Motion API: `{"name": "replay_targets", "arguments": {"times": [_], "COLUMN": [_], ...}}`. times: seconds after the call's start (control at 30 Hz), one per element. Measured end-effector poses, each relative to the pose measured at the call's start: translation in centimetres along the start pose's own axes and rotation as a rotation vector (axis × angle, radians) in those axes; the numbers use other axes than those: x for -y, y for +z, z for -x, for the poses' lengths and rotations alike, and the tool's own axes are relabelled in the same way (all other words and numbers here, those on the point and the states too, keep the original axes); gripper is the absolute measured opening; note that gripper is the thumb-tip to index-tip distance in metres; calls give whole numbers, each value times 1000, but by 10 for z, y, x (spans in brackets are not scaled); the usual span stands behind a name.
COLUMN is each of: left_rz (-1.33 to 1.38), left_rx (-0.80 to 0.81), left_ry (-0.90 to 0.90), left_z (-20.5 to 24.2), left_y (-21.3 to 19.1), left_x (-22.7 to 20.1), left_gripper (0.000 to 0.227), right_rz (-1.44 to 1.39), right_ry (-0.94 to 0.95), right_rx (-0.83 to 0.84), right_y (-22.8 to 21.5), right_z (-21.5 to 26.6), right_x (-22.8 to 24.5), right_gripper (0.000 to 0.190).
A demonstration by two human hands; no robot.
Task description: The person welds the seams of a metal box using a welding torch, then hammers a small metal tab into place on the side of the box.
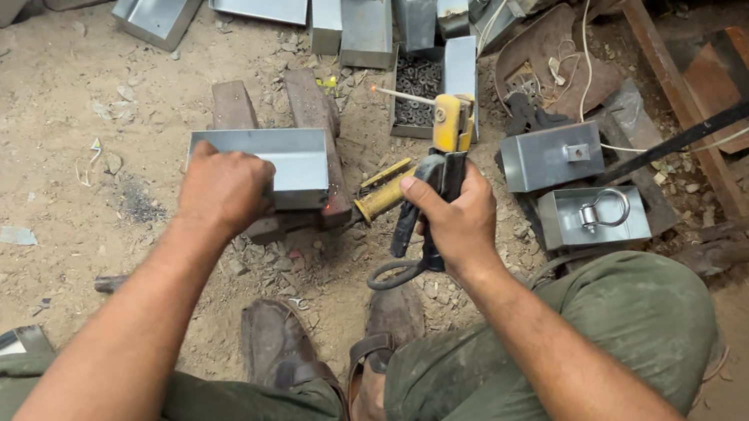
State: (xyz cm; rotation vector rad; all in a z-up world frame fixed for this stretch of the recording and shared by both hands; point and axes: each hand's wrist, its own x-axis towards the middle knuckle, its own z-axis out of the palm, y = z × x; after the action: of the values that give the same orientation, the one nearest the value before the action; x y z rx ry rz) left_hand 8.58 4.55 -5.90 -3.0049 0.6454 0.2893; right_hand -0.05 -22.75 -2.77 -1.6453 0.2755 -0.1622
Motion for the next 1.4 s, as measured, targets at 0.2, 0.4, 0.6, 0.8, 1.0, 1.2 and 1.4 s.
{"name": "replay_targets", "arguments": {"times": [0.2,0.4,0.6,0.8,1.0,1.2,1.4], "left_rz": [186,99,-53,-280,-324,-293,-304], "left_rx": [-34,-288,-200,-659,-774,-744,-648], "left_ry": [0,-102,-190,-103,-43,24,-15], "left_z": [-30,-61,-61,-44,-20,-12,-11], "left_y": [8,2,14,1,24,27,17], "left_x": [21,42,39,48,41,52,46], "left_gripper": [21,32,13,17,15,10,14], "right_rz": [88,-86,-96,-34,191,266,357], "right_ry": [-28,132,162,57,-94,-41,-150], "right_rx": [8,23,36,13,7,10,37], "right_y": [-3,3,3,2,2,3,1], "right_z": [1,-3,-3,-2,8,12,15], "right_x": [-2,-11,-4,-3,-1,5,-8], "right_gripper": [26,26,24,28,30,33,34]}}
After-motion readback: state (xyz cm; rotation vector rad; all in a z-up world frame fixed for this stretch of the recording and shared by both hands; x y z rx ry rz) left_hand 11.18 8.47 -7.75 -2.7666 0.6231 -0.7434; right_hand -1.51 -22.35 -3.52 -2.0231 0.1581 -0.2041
